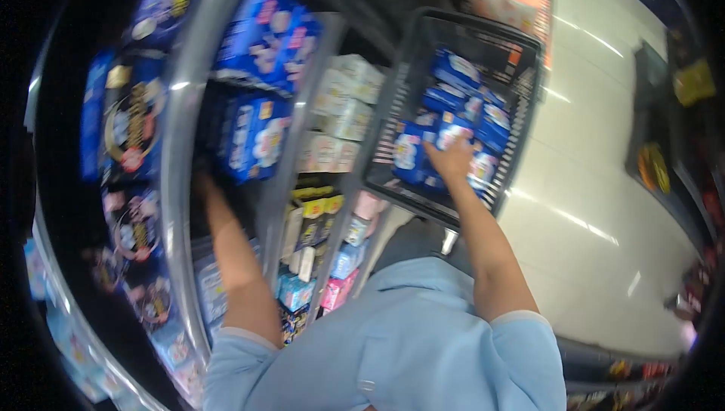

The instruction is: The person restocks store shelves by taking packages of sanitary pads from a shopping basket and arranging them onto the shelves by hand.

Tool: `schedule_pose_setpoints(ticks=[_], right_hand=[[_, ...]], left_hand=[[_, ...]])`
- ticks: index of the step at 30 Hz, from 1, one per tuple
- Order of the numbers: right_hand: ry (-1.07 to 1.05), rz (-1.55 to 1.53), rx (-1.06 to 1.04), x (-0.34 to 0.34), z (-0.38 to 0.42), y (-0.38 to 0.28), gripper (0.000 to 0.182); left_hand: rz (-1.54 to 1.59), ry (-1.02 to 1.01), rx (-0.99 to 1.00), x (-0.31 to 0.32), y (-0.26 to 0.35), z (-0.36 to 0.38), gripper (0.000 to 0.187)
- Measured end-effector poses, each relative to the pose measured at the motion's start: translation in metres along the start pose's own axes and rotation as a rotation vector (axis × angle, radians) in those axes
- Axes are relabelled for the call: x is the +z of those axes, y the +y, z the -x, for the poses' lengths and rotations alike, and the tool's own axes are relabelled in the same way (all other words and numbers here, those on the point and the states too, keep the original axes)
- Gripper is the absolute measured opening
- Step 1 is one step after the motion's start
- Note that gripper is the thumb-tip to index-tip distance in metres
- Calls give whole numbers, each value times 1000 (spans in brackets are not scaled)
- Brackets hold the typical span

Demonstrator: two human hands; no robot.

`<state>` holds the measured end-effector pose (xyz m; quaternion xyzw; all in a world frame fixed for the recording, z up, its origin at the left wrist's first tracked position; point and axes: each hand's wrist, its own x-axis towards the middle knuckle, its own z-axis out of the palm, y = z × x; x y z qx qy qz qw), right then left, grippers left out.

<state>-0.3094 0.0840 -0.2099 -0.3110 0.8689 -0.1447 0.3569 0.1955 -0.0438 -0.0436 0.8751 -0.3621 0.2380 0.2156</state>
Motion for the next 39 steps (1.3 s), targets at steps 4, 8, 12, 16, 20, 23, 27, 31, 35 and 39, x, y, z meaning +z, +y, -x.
schedule_pose_setpoints(ticks=[4,8,12,16,20,23,27,31,35,39], right_hand=[[49,122,12,12,9,-2,109],[24,1,-36,-3,5,13,103],[-242,-543,-64,-23,6,53,102],[-436,-898,-294,-81,101,49,87],[-304,-613,-906,-100,170,27,91],[-206,-393,-1155,-103,190,13,91],[-420,-323,-1293,-106,195,2,77],[-529,-373,-1307,-93,198,6,66],[-677,-361,-1135,-91,190,13,56],[-565,-369,-1132,-89,181,19,48]], left_hand=[[701,135,-174,-69,16,84,45],[1042,-50,-122,-166,50,180,48],[1147,-594,219,-212,51,250,34],[1109,-1321,171,-219,72,290,37],[1193,-1503,41,-241,95,319,52],[1178,-1339,101,-250,90,324,56],[1074,-1215,-155,-263,67,298,53],[1171,-959,-219,-268,36,258,47],[1500,-759,-553,-261,33,221,43],[1622,-776,-708,-235,37,182,45]])
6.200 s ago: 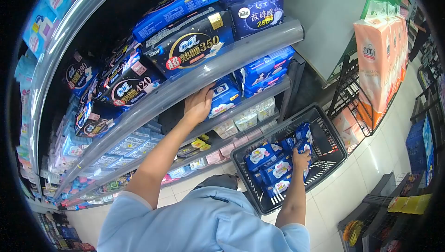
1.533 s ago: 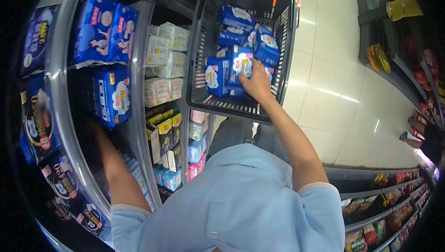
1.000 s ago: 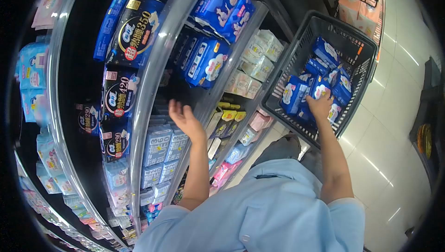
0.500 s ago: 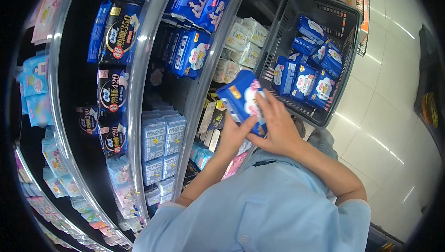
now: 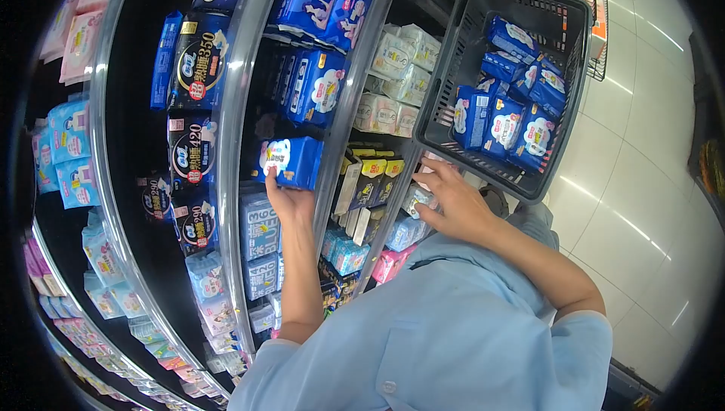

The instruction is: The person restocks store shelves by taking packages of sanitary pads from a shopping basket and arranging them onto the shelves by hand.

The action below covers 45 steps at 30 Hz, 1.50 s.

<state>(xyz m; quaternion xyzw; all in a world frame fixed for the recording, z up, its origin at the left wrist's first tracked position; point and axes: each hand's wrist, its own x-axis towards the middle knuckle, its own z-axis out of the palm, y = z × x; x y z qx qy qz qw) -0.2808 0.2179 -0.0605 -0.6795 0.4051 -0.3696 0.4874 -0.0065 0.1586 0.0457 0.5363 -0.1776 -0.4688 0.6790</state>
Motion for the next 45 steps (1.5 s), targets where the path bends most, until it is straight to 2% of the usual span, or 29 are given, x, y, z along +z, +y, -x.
schedule_pose_setpoints(ticks=[1,4,7,10,13,15,16,18,20,23,26,29,31,35,41,43,45], right_hand=[[9,23,-1,1,1,3,47],[41,54,19,3,7,11,46],[93,7,87,2,10,16,43],[168,-15,162,-7,9,15,38],[222,-3,193,-10,9,20,38],[189,-99,301,-15,9,12,38],[171,-149,353,-16,8,9,38],[201,-52,290,-8,10,19,37],[220,-13,271,-4,12,25,37],[237,-28,315,-3,13,28,36],[269,-12,342,-2,15,34,36],[301,38,329,3,16,44,36],[313,109,303,6,16,49,35],[277,24,397,9,10,44,35],[266,54,373,15,3,50,36],[267,54,390,14,0,52,35],[282,50,411,11,-4,61,36]], left_hand=[[5,-8,25,-1,2,-13,44],[-126,135,111,-23,10,-73,39],[-312,262,115,-27,27,-116,39],[-662,482,229,-13,40,-129,40],[-999,407,330,-88,44,-223,46],[-1311,622,528,-51,34,-185,59],[-1460,685,557,-51,35,-189,65],[-1653,783,647,-50,28,-189,69],[-1738,842,775,-44,11,-184,64],[-1914,672,713,-70,12,-218,76],[-1909,662,630,-57,13,-220,75],[-2001,599,722,-50,11,-209,79],[-2052,665,672,-61,9,-221,83],[-2143,780,616,-73,3,-242,89],[-2037,838,474,-67,5,-262,87],[-2094,885,505,-68,4,-270,89],[-2112,890,679,-98,2,-301,93]])
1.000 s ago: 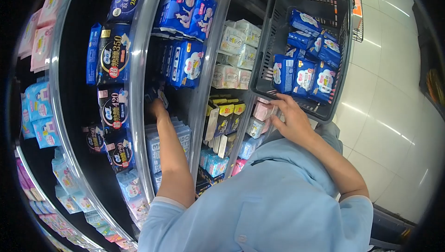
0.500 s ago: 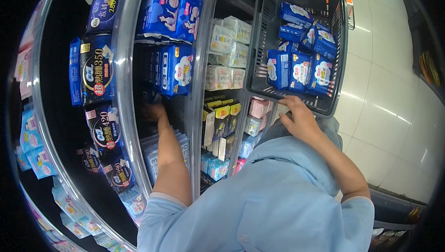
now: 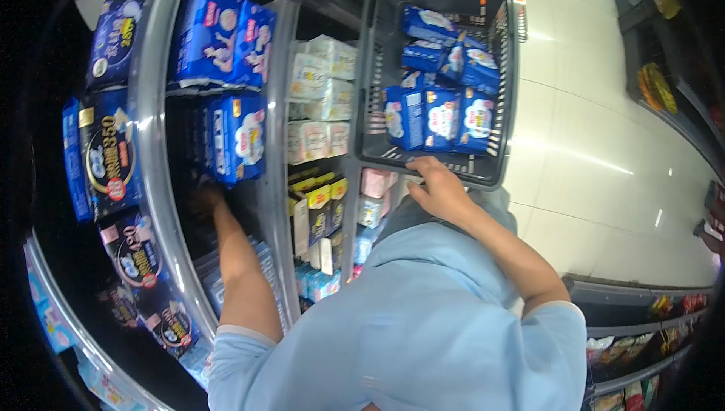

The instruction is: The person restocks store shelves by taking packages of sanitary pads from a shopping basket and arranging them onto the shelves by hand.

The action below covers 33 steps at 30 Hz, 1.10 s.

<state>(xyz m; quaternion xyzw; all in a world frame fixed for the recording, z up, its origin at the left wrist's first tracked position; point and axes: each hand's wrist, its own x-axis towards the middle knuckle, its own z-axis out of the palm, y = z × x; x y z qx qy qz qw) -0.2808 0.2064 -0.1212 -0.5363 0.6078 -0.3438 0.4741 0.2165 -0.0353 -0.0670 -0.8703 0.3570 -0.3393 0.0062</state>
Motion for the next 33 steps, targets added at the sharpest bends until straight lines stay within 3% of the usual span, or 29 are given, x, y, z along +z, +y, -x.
schedule_pose_setpoints(ticks=[3,6,9,12,15,17,19,22,24,28,30,33], right_hand=[[92,34,56,-10,-16,9,37],[324,124,71,-15,-39,36,43],[496,142,227,-27,-63,64,56],[678,312,186,-40,-82,75,71],[698,481,74,-71,-105,67,82],[570,679,165,-82,-123,71,88],[418,830,265,-83,-136,87,90],[350,887,403,-81,-147,109,84],[485,974,342,-73,-152,127,69],[368,897,308,-87,-146,112,56],[335,793,285,-97,-141,96,53],[464,649,105,-103,-118,54,53]], left_hand=[[-29,-119,-57,-18,8,1,95],[-113,-59,-19,-30,10,8,69],[30,-213,53,-22,-1,-8,88],[118,-56,29,-22,2,-2,79],[146,-157,76,-65,9,12,68],[246,-243,70,-105,15,27,62],[315,-218,47,-128,16,40,58],[399,12,75,-138,15,78,56],[438,261,184,-137,8,108,59],[1042,122,575,-204,7,168,48],[1180,-11,736,-235,5,201,47],[1397,-358,805,-256,17,251,39]])
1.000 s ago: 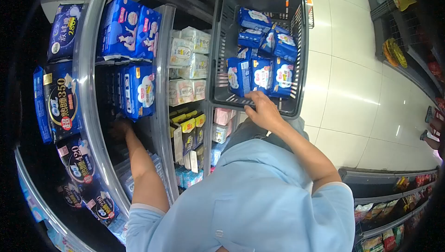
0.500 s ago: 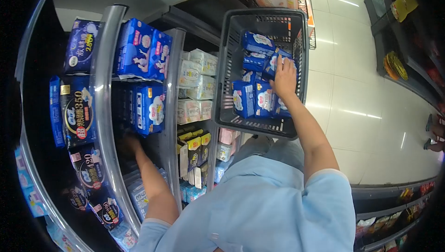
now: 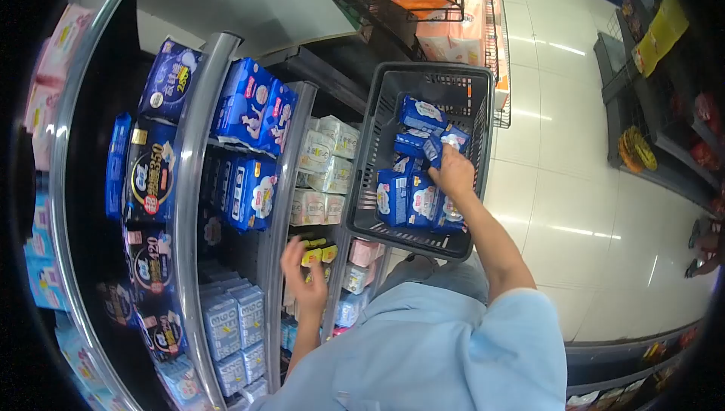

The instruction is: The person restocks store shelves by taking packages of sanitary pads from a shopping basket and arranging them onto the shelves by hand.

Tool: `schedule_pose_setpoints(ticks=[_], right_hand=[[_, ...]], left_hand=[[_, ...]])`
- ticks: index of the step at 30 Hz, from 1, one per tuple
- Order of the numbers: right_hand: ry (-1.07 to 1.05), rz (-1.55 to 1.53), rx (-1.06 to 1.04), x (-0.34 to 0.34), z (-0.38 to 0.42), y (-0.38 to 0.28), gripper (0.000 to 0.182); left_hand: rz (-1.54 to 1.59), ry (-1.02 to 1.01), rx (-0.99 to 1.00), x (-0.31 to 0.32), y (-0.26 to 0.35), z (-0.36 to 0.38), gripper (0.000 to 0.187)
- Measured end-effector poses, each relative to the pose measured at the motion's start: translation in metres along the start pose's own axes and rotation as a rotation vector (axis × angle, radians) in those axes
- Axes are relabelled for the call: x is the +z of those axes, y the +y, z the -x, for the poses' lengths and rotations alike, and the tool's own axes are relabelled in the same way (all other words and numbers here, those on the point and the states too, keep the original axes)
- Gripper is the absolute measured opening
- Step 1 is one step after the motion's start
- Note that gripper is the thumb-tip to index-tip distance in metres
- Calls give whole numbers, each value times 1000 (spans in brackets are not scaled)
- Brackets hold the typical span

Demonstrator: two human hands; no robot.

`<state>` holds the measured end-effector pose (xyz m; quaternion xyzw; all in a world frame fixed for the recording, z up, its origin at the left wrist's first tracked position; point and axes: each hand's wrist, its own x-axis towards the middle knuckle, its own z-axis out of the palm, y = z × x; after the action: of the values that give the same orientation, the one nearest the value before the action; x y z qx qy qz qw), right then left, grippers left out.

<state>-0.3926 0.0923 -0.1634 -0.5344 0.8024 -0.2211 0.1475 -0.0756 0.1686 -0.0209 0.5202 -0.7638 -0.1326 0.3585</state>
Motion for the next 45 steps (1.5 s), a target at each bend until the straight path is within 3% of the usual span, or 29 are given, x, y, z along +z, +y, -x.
schedule_pose_setpoints(ticks=[1,3,7,8,11,16,20,24,27,29,33,45], right_hand=[[14,-70,-16,-12,8,-9,60],[71,-217,-108,-38,35,-31,64],[176,-447,-567,-78,93,-66,66],[123,-441,-678,-84,105,-71,67],[43,-333,-843,-94,137,-87,68],[-146,-445,-986,-98,155,-93,55],[-178,-587,-945,-98,155,-93,50],[-202,-720,-723,-81,159,-90,43],[-255,-723,-687,-73,160,-85,39],[-296,-726,-666,-72,160,-83,36],[-302,-702,-644,-71,161,-81,32],[-360,-706,-496,-64,159,-66,26]], left_hand=[[67,-71,-6,12,9,0,39],[457,-204,-382,40,27,0,44],[1082,-335,-867,69,52,-13,52],[1255,-356,-1001,65,60,-21,53],[1465,-278,-1085,51,68,-29,52],[1332,-185,-1077,37,53,-16,38],[1244,-64,-946,19,60,-12,39],[772,199,-657,-26,39,-10,40],[619,484,-581,-53,19,-8,40],[733,598,-617,-67,10,-10,39],[968,672,-732,-80,-7,-12,37],[822,649,-785,-94,-46,-18,40]])
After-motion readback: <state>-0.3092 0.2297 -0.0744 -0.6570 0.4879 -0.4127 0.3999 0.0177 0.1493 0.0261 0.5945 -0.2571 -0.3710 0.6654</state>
